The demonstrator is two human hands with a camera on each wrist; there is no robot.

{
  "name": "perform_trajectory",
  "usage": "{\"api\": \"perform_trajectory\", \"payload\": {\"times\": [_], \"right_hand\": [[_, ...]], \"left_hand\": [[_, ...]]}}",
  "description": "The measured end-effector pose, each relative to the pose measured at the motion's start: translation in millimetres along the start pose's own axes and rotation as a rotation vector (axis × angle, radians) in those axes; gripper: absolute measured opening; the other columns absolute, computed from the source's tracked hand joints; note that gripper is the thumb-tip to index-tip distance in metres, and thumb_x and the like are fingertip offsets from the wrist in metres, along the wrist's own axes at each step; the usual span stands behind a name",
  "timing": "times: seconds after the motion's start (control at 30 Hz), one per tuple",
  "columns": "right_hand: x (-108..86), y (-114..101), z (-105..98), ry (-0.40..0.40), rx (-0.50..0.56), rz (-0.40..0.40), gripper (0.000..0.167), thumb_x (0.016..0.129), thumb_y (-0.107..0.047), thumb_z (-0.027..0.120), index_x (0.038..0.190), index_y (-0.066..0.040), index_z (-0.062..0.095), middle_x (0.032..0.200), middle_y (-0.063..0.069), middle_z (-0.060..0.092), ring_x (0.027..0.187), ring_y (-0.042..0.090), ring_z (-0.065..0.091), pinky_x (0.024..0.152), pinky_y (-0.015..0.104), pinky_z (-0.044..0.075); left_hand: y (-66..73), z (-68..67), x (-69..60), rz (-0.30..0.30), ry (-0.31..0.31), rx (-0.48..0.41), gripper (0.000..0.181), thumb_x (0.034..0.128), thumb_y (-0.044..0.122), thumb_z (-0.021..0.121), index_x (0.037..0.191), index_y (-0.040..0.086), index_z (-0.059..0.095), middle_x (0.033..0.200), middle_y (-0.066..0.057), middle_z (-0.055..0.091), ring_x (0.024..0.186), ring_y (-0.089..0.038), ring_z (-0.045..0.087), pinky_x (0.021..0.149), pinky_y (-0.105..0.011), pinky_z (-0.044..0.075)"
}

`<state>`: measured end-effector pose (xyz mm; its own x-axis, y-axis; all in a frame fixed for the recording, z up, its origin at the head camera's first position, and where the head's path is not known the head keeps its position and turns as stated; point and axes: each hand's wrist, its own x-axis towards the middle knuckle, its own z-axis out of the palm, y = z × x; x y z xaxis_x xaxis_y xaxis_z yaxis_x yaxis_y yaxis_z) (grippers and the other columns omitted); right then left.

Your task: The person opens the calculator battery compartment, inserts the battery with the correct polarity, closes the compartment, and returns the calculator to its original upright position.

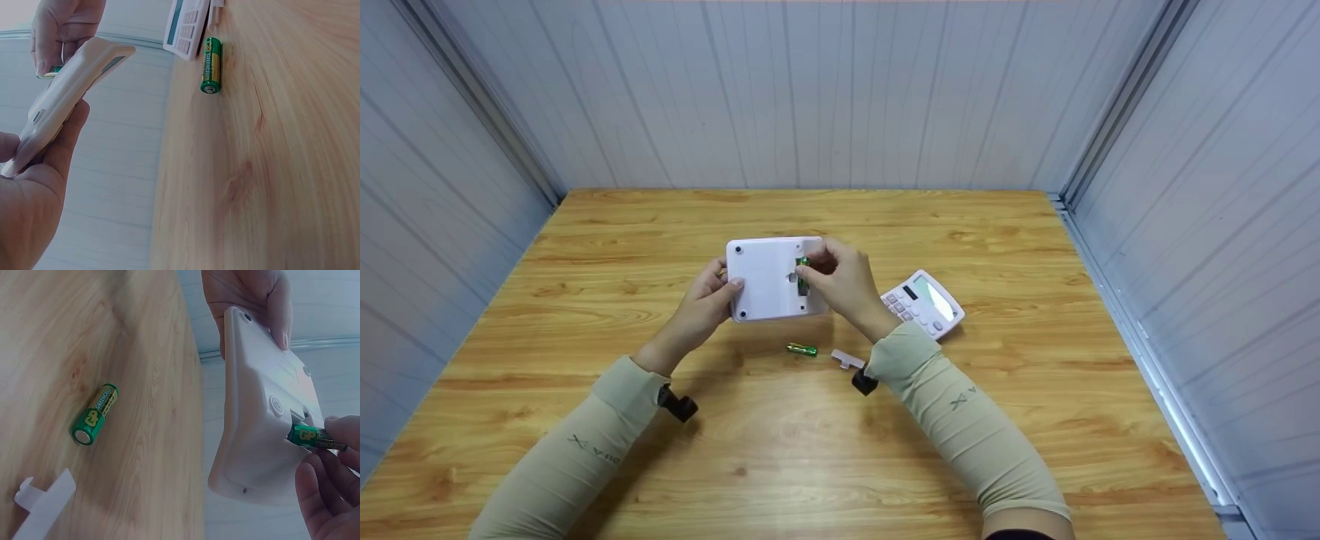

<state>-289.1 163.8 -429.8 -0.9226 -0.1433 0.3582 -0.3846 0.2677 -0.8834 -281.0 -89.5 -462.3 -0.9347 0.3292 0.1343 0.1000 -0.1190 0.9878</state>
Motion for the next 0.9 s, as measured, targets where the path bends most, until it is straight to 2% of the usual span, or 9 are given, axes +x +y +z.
{"api": "perform_trajectory", "payload": {"times": [0.17,0.3,0.4,0.53,0.7,0.8,0.9], "right_hand": [[0.4,1.3,1.8,-0.008,-0.015,0.025,0.012,0.095,-0.005,0.083,0.099,0.004,0.076,0.091,0.005,0.076,0.08,0.008,0.065,0.071,0.018,0.056],[0.9,0.5,2.9,0.006,-0.024,0.051,0.012,0.099,-0.007,0.077,0.096,0.005,0.077,0.082,-0.004,0.069,0.075,0.008,0.06,0.067,0.018,0.051],[1.4,-1.1,2.3,0.009,-0.017,0.092,0.015,0.102,-0.008,0.073,0.096,0.005,0.077,0.08,-0.007,0.065,0.075,0.008,0.058,0.066,0.018,0.051],[2.8,-2.1,-0.1,0.002,0.001,0.179,0.016,0.101,-0.014,0.076,0.103,0.002,0.078,0.09,-0.004,0.069,0.084,0.011,0.061,0.071,0.019,0.055],[4.6,-1.5,-3.4,-0.01,-0.07,0.287,0.032,0.099,-0.028,0.079,0.118,-0.003,0.074,0.109,0.005,0.068,0.1,0.018,0.061,0.083,0.025,0.052],[5.8,-0.8,-4.5,-0.027,-0.083,0.349,0.046,0.099,-0.034,0.079,0.129,-0.001,0.068,0.117,0.008,0.064,0.101,0.018,0.06,0.083,0.026,0.055],[6.2,0.5,-5.2,-0.072,-0.034,0.414,0.056,0.101,-0.037,0.075,0.138,0.003,0.062,0.123,0.012,0.063,0.098,0.018,0.063,0.083,0.03,0.063]], "left_hand": [[-0.2,-0.7,-1.1,-0.01,0.003,-0.008,0.034,0.1131,0.002,0.039,0.147,-0.004,0.04,0.126,-0.021,0.07,0.101,-0.02,0.074,0.082,-0.033,0.065],[-1.4,-1.4,-3.1,-0.008,-0.003,-0.008,0.035,0.113,0.001,0.039,0.148,-0.004,0.039,0.126,-0.021,0.07,0.102,-0.02,0.074,0.082,-0.033,0.065],[-2.6,-2.2,-3.8,-0.004,-0.007,0.002,0.036,0.1129,0.001,0.039,0.148,-0.004,0.04,0.127,-0.023,0.07,0.103,-0.02,0.074,0.082,-0.034,0.066],[-4.0,-3.8,-4.5,0.002,-0.018,0.025,0.036,0.1129,0.002,0.039,0.148,-0.004,0.04,0.131,-0.026,0.068,0.104,-0.019,0.074,0.084,-0.034,0.066],[-4.7,-4.9,-5.7,0.006,-0.02,0.021,0.037,0.1132,0.002,0.039,0.15,-0.003,0.039,0.13,-0.025,0.069,0.106,-0.019,0.074,0.085,-0.035,0.066],[-3.9,-4.8,-6.1,0.013,-0.019,0.014,0.038,0.1134,0.002,0.039,0.151,-0.003,0.039,0.131,-0.024,0.069,0.107,-0.02,0.074,0.086,-0.035,0.066],[-3.6,-5.1,-6.9,0.015,-0.021,0.012,0.039,0.1137,0.003,0.039,0.152,-0.003,0.038,0.132,-0.025,0.069,0.107,-0.021,0.074,0.087,-0.036,0.066]]}}
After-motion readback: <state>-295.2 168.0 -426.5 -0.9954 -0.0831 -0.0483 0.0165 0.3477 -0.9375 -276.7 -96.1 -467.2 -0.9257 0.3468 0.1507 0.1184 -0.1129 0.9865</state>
